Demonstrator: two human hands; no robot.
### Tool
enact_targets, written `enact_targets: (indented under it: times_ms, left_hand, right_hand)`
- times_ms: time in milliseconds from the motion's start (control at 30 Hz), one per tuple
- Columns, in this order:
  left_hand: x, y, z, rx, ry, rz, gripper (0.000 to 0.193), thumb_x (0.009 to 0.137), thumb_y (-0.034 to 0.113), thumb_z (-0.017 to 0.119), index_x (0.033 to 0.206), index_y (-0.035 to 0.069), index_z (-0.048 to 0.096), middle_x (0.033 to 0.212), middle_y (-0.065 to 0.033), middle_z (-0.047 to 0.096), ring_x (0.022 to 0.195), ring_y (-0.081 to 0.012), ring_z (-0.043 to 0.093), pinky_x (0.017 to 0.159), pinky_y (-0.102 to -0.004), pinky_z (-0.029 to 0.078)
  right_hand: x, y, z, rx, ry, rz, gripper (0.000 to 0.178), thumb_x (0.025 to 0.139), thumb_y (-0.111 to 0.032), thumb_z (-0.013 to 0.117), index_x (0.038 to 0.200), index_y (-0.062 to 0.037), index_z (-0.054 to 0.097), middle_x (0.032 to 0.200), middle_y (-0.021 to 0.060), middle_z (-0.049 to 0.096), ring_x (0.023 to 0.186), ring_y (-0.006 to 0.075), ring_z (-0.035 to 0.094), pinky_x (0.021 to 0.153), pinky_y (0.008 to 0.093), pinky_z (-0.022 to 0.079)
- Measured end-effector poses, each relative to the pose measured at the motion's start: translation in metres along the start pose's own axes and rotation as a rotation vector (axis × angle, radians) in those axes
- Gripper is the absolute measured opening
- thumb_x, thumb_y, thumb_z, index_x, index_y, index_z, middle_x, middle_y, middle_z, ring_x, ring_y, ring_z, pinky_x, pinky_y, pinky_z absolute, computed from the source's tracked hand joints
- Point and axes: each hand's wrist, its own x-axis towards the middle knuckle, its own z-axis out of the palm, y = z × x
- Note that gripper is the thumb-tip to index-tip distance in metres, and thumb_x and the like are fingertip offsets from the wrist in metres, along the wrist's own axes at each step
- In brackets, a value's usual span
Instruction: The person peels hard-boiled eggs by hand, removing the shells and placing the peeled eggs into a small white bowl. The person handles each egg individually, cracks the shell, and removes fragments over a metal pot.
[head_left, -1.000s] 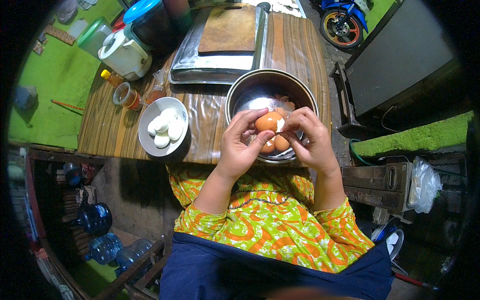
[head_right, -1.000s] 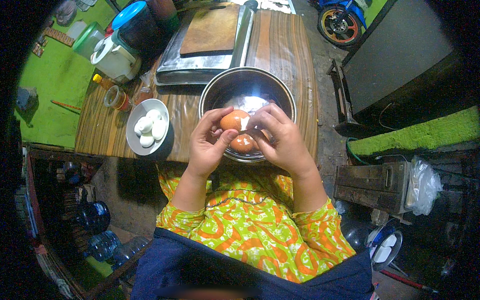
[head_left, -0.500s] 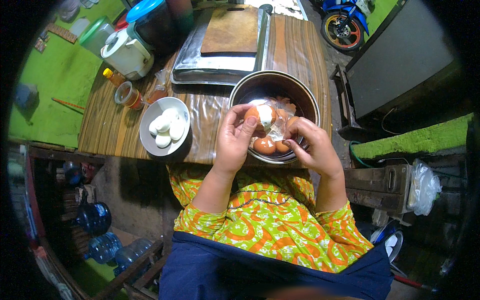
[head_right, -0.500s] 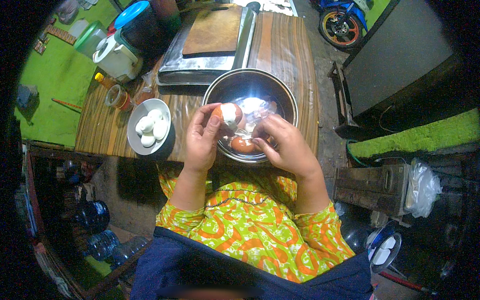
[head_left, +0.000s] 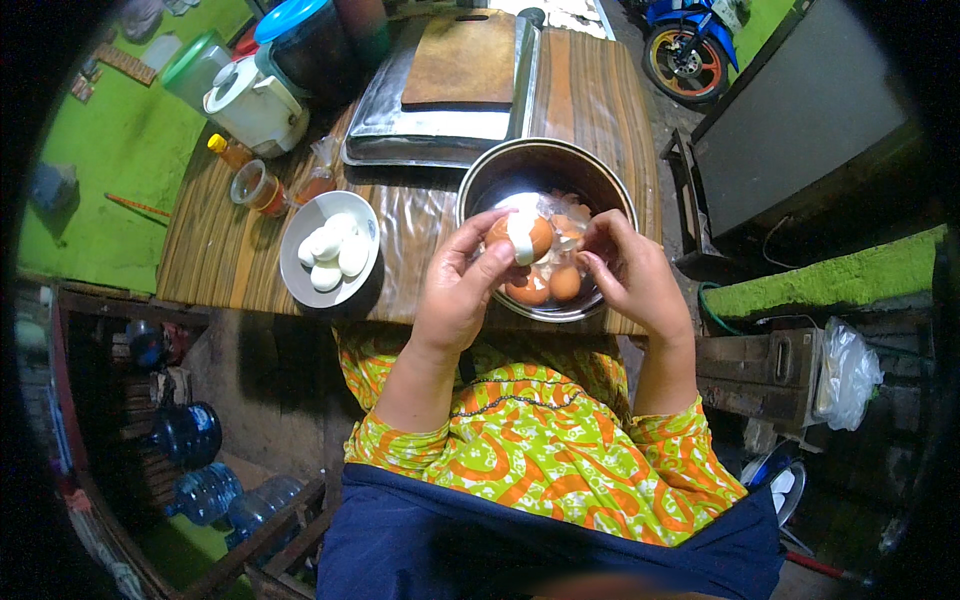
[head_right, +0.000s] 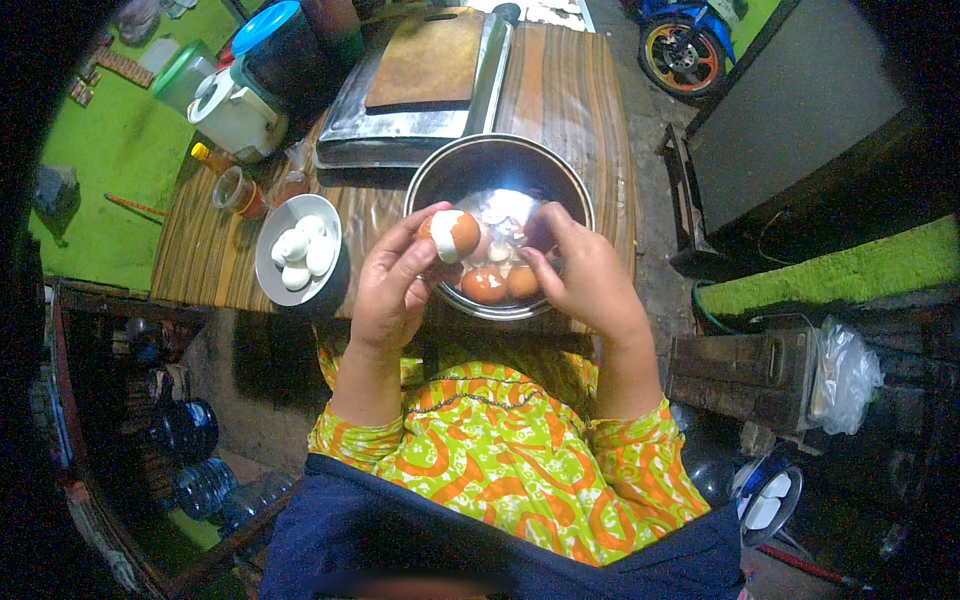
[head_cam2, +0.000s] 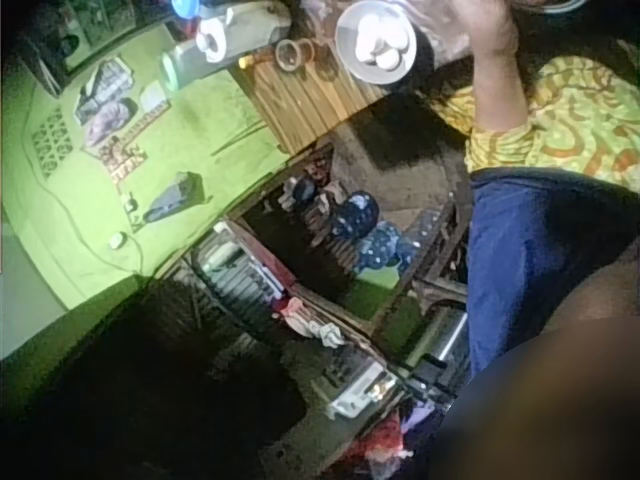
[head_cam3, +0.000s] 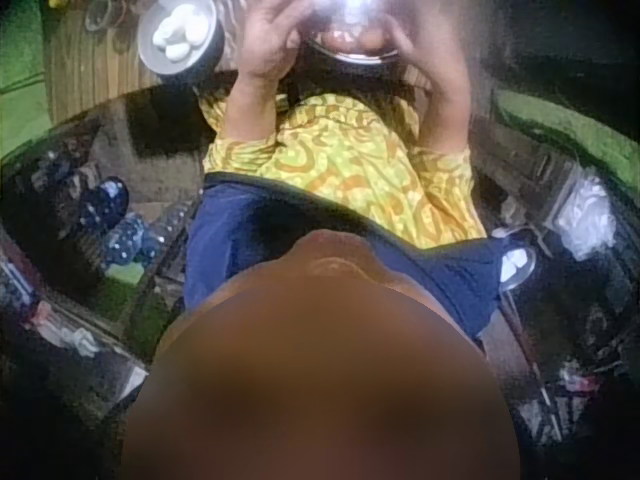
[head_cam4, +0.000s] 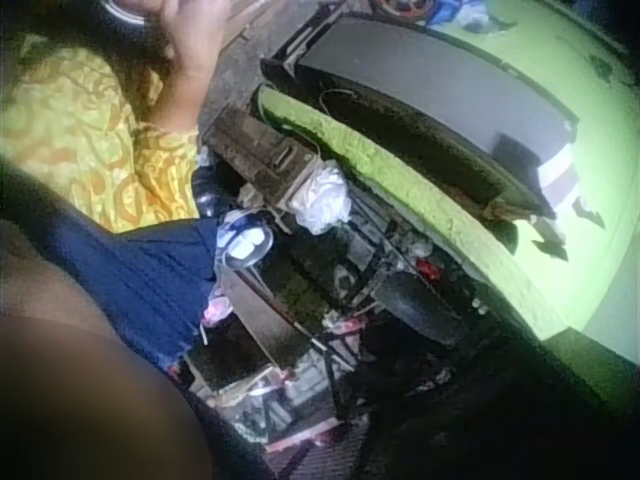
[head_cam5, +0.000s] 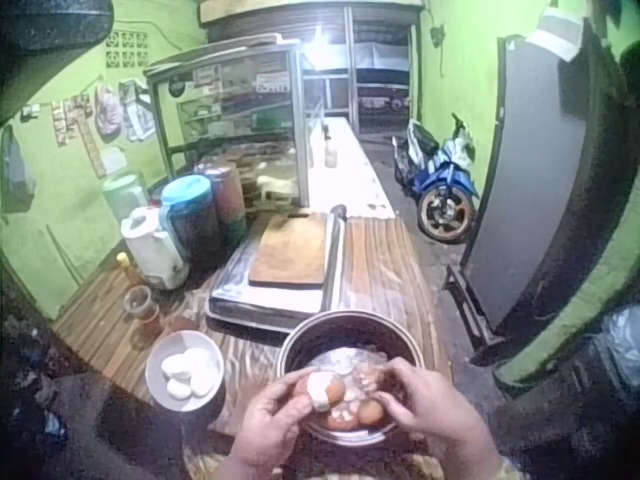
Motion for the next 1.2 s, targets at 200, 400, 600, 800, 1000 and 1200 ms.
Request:
enact_targets:
  times_ms: [200,400,600,800,1000,1200]
  left_hand:
    - [0.002,-0.006,0.003,0.095,-0.104,-0.012,0.046,0.096,0.025,0.059,0.131,-0.004,0.051,0.119,-0.0113,0.061,0.1,-0.0151,0.061,0.078,-0.0281,0.052]
    - [-0.001,-0.003,-0.001,0.137,-0.118,-0.088,0.043,0.097,0.028,0.058,0.128,-0.001,0.054,0.115,-0.0087,0.063,0.093,-0.012,0.063,0.069,-0.0229,0.05]
    - [0.001,-0.007,0.0,0.133,-0.094,-0.112,0.041,0.097,0.028,0.058,0.126,-0.001,0.056,0.113,-0.0084,0.063,0.092,-0.0122,0.063,0.068,-0.0227,0.051]
    - [0.003,-0.007,-0.001,0.082,-0.087,-0.16,0.039,0.098,0.029,0.054,0.123,0.0,0.057,0.105,-0.0065,0.065,0.086,-0.0119,0.064,0.067,-0.0242,0.053]
    - [0.003,-0.005,-0.003,-0.239,-0.038,-0.232,0.038,0.099,0.033,0.05,0.12,0.002,0.059,0.1,-0.0081,0.067,0.078,-0.0145,0.065,0.062,-0.025,0.053]
    - [0.002,-0.002,-0.005,-0.471,-0.035,-0.245,0.035,0.099,0.034,0.052,0.115,0.003,0.059,0.103,-0.0096,0.068,0.088,-0.0197,0.066,0.073,-0.032,0.055]
  right_hand:
    - [0.006,-0.018,0.003,0.186,-0.021,-0.389,0.043,0.082,-0.004,0.07,0.122,-0.0019,0.055,0.122,0.013,0.056,0.106,0.02,0.059,0.082,0.0292,0.052]
    - [0.004,-0.017,0.007,0.248,-0.035,-0.377,0.036,0.078,-0.003,0.072,0.11,-0.0016,0.056,0.108,0.0123,0.057,0.101,0.0262,0.059,0.086,0.0337,0.051]
    - [0.002,-0.015,0.005,0.086,-0.066,-0.4,0.035,0.075,0.002,0.073,0.104,-0.0015,0.055,0.107,0.0114,0.052,0.096,0.0192,0.057,0.081,0.0291,0.051]
    - [0.001,-0.018,0.002,0.001,-0.046,-0.428,0.029,0.071,0.003,0.074,0.093,-0.002,0.056,0.105,0.0122,0.053,0.095,0.0241,0.058,0.085,0.0329,0.047]
    - [-0.001,-0.014,0.003,0.051,0.007,-0.433,0.026,0.072,0.001,0.073,0.089,-0.0015,0.054,0.103,0.012,0.054,0.097,0.0262,0.058,0.088,0.0344,0.046]
    - [0.004,0.001,0.008,0.16,0.088,-0.251,0.029,0.078,-0.002,0.069,0.105,-0.0007,0.058,0.115,0.0159,0.055,0.099,0.0325,0.06,0.087,0.0389,0.048]
